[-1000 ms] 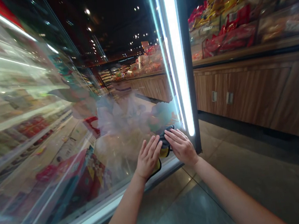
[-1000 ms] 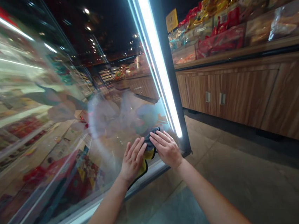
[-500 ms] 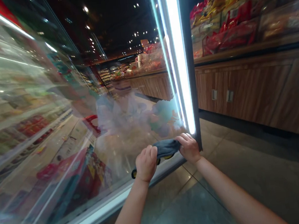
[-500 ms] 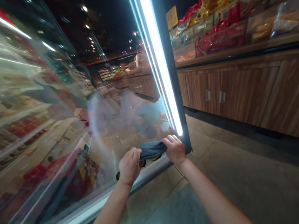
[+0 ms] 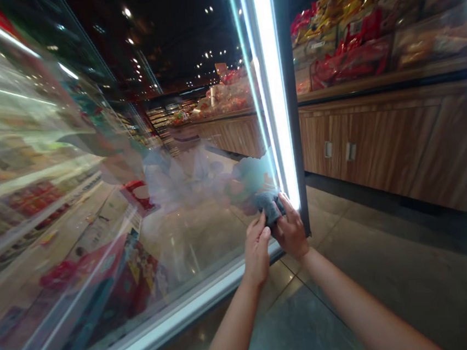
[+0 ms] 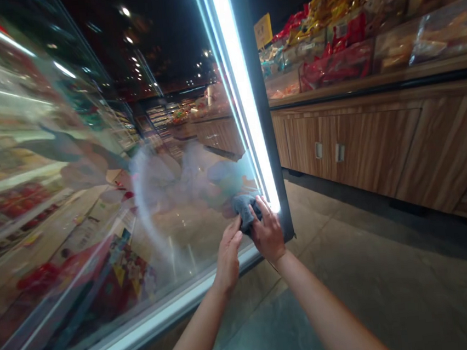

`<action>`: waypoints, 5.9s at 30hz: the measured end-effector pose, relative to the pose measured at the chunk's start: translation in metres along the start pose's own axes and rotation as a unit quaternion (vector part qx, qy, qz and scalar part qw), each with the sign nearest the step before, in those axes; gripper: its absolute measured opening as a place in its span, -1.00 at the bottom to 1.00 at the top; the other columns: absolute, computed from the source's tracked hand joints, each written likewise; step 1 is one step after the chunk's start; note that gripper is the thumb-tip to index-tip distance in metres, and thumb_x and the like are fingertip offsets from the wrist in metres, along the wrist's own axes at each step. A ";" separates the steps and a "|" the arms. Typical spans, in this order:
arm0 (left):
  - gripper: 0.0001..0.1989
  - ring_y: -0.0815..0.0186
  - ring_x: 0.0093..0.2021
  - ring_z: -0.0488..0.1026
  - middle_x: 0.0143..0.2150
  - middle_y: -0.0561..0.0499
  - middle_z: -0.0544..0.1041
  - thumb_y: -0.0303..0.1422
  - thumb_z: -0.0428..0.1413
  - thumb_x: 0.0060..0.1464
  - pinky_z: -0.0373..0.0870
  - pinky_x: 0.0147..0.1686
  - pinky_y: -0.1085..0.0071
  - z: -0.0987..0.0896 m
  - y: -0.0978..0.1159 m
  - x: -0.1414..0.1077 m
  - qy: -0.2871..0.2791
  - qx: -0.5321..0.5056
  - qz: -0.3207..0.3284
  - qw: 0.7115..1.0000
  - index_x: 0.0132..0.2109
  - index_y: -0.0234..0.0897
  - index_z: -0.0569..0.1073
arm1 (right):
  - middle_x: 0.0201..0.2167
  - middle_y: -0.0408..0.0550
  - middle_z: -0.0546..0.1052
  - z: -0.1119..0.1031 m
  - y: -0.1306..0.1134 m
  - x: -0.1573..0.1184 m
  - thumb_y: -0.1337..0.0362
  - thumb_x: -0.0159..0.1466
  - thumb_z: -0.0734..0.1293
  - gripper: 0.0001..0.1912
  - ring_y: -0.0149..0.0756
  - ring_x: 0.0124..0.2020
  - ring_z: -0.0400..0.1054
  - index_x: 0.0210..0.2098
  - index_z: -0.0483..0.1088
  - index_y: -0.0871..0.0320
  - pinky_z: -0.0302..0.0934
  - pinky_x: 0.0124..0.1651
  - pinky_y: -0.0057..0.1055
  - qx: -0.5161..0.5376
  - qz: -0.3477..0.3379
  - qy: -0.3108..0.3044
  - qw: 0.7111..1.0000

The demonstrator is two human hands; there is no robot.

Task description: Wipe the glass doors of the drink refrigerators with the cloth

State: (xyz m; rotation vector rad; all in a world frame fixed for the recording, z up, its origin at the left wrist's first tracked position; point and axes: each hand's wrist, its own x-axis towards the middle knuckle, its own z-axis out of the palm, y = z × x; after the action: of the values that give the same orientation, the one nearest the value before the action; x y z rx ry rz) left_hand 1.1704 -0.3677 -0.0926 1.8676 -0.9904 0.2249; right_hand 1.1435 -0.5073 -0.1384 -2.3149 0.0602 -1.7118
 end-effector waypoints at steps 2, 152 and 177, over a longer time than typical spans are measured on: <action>-0.51 0.18 0.30 0.38 0.31 -0.11 0.45 -0.32 -0.18 0.41 0.36 0.28 0.12 -0.008 0.005 0.006 -0.025 0.059 0.032 0.997 0.40 -0.16 0.30 | 0.33 0.14 0.35 0.006 0.003 0.014 0.34 0.41 0.24 -0.36 0.04 0.33 0.29 0.44 0.12 -0.07 0.25 0.32 0.01 -0.049 0.020 0.041 0.998; -0.19 0.16 0.53 -0.02 0.49 -0.12 0.19 -0.60 -0.04 0.14 -0.13 0.50 0.09 -0.237 -0.165 -0.285 -0.108 0.489 0.050 0.864 0.51 -0.31 -0.01 | 0.07 0.16 0.43 0.065 -0.175 -0.119 0.51 0.30 0.24 -0.57 -0.07 0.05 0.26 0.08 0.51 0.10 0.31 0.19 0.00 0.122 -0.186 -0.307 0.925; -0.13 0.20 0.54 -0.06 0.53 -0.11 0.11 -0.61 0.00 0.08 -0.10 0.49 0.12 -0.248 -0.178 -0.323 -0.085 0.462 -0.025 0.882 0.52 -0.27 -0.02 | 0.31 0.02 0.43 0.127 -0.279 -0.072 0.32 0.45 0.28 -0.69 -0.22 0.39 0.22 0.15 0.44 0.04 0.00 0.44 -0.09 0.164 -0.494 -0.222 0.825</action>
State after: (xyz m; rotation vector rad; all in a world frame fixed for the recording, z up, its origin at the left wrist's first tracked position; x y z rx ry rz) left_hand 1.1503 0.0433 -0.2593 2.8156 -1.0352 0.5887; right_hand 1.2081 -0.2008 -0.1750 -2.5183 -1.6263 -1.2235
